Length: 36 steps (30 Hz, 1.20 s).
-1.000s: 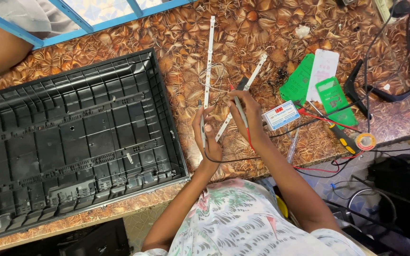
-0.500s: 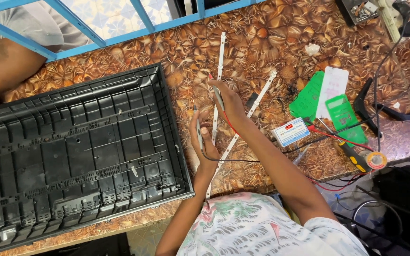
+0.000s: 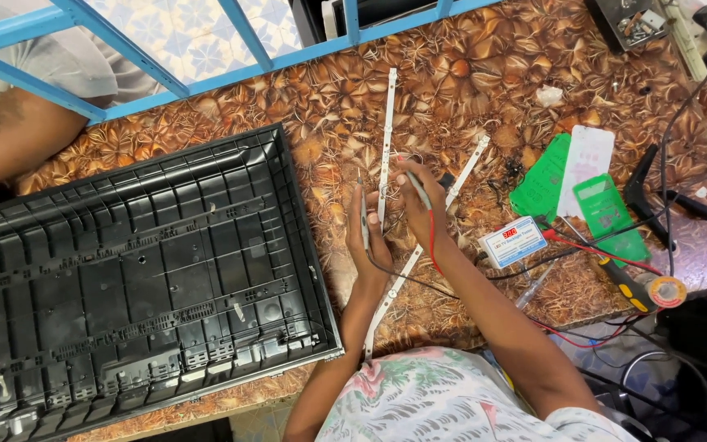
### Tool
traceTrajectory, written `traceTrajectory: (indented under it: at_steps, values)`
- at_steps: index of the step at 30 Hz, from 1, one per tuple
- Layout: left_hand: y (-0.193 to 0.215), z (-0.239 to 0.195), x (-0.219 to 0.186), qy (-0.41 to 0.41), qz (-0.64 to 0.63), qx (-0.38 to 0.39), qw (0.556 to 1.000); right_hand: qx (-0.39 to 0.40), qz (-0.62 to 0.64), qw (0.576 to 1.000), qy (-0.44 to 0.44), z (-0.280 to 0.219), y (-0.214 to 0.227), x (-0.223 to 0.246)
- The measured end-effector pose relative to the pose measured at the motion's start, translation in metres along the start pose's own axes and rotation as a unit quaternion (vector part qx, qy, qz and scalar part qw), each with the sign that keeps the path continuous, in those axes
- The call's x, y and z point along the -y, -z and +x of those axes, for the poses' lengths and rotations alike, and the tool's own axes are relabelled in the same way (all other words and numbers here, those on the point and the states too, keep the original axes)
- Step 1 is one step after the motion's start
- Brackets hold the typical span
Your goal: The person uses a multimeter to test two LED light strips laid on a workbench. They connect the multimeter probes to various points along the strips, checking for continuity or voltage. The person moves the probes along the strips and adjusts their positions while observing the multimeter display.
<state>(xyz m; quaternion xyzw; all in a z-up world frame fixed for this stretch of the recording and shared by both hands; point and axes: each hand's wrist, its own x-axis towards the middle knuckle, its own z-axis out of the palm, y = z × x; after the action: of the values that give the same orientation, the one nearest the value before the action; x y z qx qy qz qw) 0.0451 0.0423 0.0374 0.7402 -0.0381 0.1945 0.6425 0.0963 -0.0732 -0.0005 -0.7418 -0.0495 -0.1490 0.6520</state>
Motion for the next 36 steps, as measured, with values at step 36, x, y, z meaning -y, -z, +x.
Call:
traceTrajectory:
  at_steps: [36]
  values:
    - [-0.007,0.026,0.039,0.027,-0.059,0.006,0.998,-0.038,0.038,0.998,-0.018,0.002,-0.001,0.019]
